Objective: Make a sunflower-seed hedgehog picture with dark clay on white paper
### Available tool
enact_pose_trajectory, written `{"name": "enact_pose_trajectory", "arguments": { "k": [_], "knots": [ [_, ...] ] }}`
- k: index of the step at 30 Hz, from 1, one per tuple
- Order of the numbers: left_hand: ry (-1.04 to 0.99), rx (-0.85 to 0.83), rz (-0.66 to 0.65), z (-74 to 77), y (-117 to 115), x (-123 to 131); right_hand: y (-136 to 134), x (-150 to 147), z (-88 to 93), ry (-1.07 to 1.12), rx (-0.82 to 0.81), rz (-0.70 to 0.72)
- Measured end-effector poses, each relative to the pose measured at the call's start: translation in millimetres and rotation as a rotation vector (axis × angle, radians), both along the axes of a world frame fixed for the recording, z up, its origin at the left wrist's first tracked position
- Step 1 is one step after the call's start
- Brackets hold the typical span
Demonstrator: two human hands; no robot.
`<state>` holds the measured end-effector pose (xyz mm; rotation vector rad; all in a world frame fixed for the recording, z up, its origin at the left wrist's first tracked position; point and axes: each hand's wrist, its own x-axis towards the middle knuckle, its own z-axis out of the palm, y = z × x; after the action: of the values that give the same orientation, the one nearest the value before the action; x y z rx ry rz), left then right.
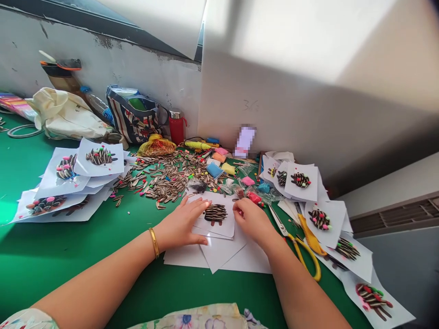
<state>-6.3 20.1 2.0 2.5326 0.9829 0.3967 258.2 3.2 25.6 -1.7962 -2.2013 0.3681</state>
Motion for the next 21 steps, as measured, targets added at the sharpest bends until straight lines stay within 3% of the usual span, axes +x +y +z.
{"name": "enact_pose_trajectory", "arguments": {
  "k": [5,12,21],
  "knots": [
    [0.067,0.011,0.057,1.9,-1,1,-10,-1,15.6,0.042,-0.168,0.134],
    [0.07,0.037,0.031,1.2,-2,4,-4,-11,-2.5,0.023,0.043,0.083],
    [0.071,0.054,0.033,-2.3,-3,8,1,-9,-13.5,-0.009,0.076,0.08]
  ]
}}
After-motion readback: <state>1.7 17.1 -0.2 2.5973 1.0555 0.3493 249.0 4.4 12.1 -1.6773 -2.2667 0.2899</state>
